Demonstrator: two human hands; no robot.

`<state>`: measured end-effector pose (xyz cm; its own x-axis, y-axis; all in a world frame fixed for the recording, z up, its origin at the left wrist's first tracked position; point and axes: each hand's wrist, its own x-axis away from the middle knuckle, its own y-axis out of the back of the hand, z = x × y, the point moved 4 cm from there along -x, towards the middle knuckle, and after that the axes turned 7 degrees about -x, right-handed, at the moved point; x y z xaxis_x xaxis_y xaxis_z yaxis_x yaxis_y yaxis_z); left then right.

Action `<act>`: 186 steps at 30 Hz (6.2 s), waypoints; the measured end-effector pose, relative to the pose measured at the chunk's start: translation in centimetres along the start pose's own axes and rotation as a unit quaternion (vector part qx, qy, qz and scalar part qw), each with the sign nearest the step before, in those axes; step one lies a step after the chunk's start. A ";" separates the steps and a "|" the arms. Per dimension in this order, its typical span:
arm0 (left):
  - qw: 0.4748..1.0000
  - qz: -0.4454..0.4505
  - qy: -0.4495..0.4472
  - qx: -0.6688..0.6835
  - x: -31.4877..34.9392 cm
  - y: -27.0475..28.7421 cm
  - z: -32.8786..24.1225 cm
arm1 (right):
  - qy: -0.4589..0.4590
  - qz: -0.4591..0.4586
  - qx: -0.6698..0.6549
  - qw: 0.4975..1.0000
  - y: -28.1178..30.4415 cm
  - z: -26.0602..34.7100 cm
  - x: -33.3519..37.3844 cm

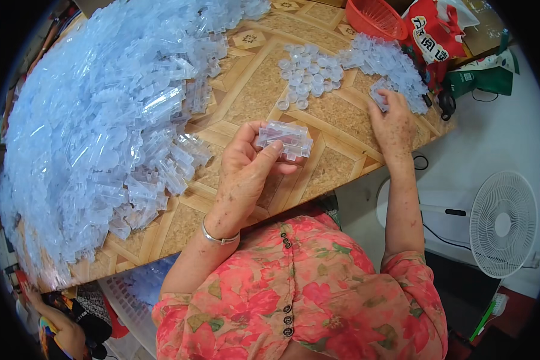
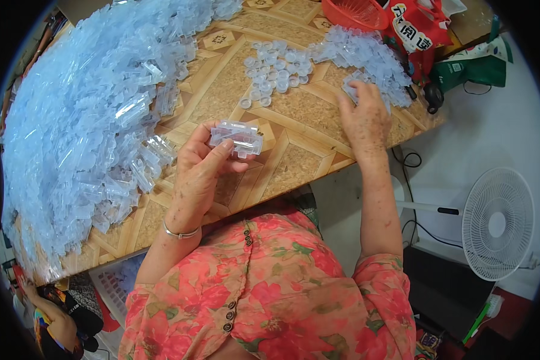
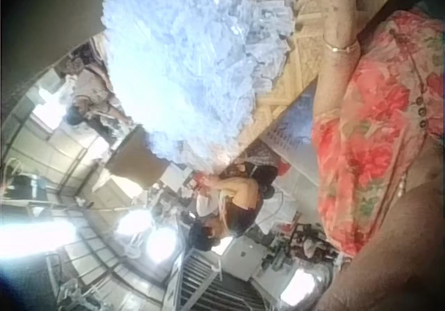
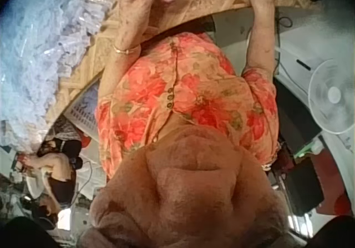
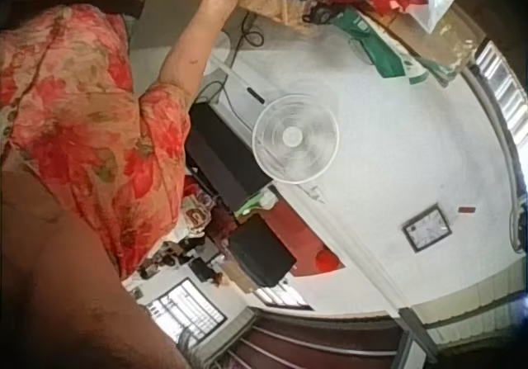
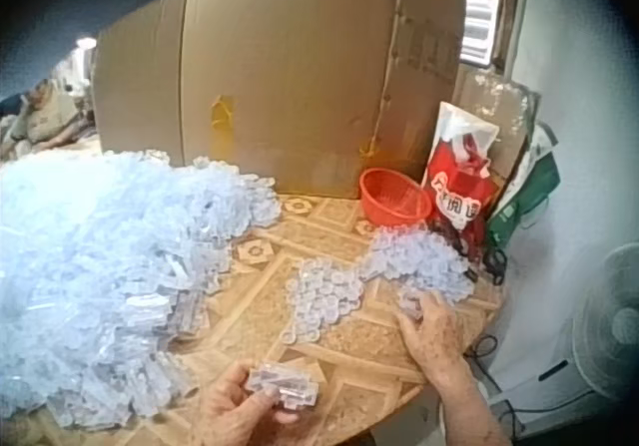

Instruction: The person repeatedly picks up small translucent plastic parts from a large pile on a wooden table, snaps two pieces together, and places the assembled unit into a growing pile. The process is continuous and repetitive throughout the clip.

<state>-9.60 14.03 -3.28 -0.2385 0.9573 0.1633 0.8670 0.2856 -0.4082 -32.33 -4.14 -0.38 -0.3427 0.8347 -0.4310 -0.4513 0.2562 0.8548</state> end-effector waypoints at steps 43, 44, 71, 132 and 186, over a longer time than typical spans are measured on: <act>0.992 0.095 -0.002 0.079 -0.1 -0.2 -0.2 | 0.125 0.067 -0.084 0.986 0.7 4.2 3.5; 0.992 0.103 0.000 0.079 -0.2 -0.1 0.1 | 0.184 0.075 -0.126 0.972 1.5 6.5 3.5; 0.990 0.096 0.042 -0.094 0.7 -0.8 -0.4 | 0.271 -0.001 -0.255 0.928 1.7 8.8 6.9; 0.998 0.061 0.023 -0.006 0.1 0.0 -0.1 | 0.252 0.020 -0.121 0.960 -1.2 6.2 -6.3; 0.975 0.015 -0.039 0.217 -0.9 1.2 0.4 | 0.324 0.119 -0.305 0.887 -0.7 16.8 2.8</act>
<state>-8.52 13.59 -4.32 -0.2628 0.9612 0.0835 0.6116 0.2329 -0.7561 -19.18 6.23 2.67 -0.8004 0.3231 -0.5050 -0.5978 -0.3665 0.7129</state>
